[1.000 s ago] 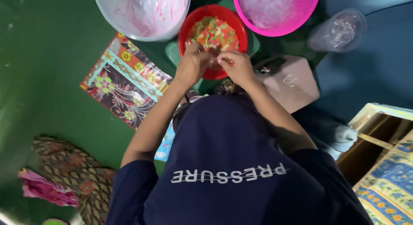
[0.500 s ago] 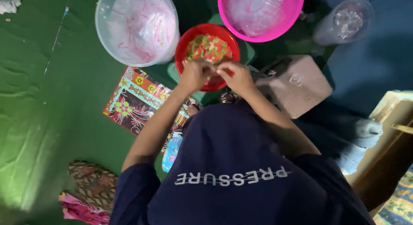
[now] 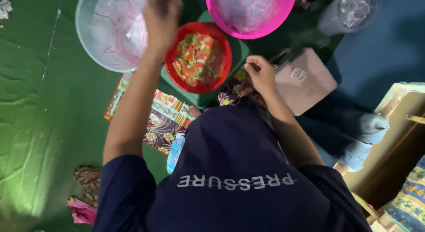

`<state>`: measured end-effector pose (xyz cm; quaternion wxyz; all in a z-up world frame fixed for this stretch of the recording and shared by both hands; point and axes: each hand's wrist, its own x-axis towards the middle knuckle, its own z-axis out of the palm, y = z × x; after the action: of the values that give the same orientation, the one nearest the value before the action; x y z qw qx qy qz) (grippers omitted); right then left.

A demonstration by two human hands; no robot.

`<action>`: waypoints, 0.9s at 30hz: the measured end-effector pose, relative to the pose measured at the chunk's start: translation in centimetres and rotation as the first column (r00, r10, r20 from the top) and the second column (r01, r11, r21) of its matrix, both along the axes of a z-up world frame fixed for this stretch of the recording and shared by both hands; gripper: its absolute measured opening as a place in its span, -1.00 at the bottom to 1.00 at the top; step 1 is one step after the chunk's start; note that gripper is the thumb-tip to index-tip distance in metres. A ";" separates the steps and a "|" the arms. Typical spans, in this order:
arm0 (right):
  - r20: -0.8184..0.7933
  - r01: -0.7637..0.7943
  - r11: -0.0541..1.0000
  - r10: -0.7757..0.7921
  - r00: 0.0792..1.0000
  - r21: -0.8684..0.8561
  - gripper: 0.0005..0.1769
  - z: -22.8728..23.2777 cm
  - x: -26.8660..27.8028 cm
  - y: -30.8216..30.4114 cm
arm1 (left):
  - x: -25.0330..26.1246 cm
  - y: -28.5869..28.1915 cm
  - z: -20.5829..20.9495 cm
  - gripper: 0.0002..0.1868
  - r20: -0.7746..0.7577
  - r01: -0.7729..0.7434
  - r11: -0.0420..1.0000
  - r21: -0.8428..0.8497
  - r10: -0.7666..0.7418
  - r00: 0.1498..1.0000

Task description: Packaging small food items from a bowl into individual plastic bags

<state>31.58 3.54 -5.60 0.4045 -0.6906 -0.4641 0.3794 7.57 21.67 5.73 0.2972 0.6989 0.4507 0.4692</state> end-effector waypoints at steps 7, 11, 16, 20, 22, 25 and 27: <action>0.122 -0.118 0.987 0.104 0.987 0.113 -0.81 -0.4 3.4 5.6 | 0.6 -14.3 -5.7 -0.88 -0.176 0.373 0.879 -0.297 -0.434 0.883; 0.441 -0.325 0.942 0.256 0.860 0.088 -0.78 -2.1 4.8 11.6 | -0.9 -19.3 -7.5 -0.81 -0.195 0.227 0.787 -0.573 -0.400 0.895; 0.614 -0.341 0.914 0.401 0.679 -0.219 -0.69 -5.9 5.4 17.5 | -2.2 -23.4 -8.8 -0.79 -0.212 -0.023 0.750 -0.661 -0.157 0.965; 0.574 -0.170 0.805 0.536 0.619 -0.568 -0.51 -5.5 4.5 19.6 | -1.8 -25.3 -8.1 -0.84 -0.159 -0.129 0.753 -0.646 0.032 0.987; 0.585 -0.136 0.783 0.557 0.589 -0.607 -0.55 -5.8 4.5 20.0 | -1.5 -26.0 -8.2 -0.87 -0.140 -0.172 0.704 -0.689 0.103 0.985; 0.607 -0.190 0.843 0.502 0.617 -0.503 -0.82 -6.3 4.9 20.5 | -1.5 -26.7 -9.1 -0.84 0.010 -0.094 0.633 -0.769 0.159 0.987; 0.496 -0.140 0.911 0.335 0.801 -0.388 -0.85 -7.3 5.3 20.9 | -1.9 -26.9 -9.5 -0.86 -0.064 -0.114 0.678 -0.726 0.098 0.993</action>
<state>36.89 24.44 -12.87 0.0791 -0.7638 -0.5739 0.2848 5.65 -5.26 -3.78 0.5181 0.5008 0.6424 0.2611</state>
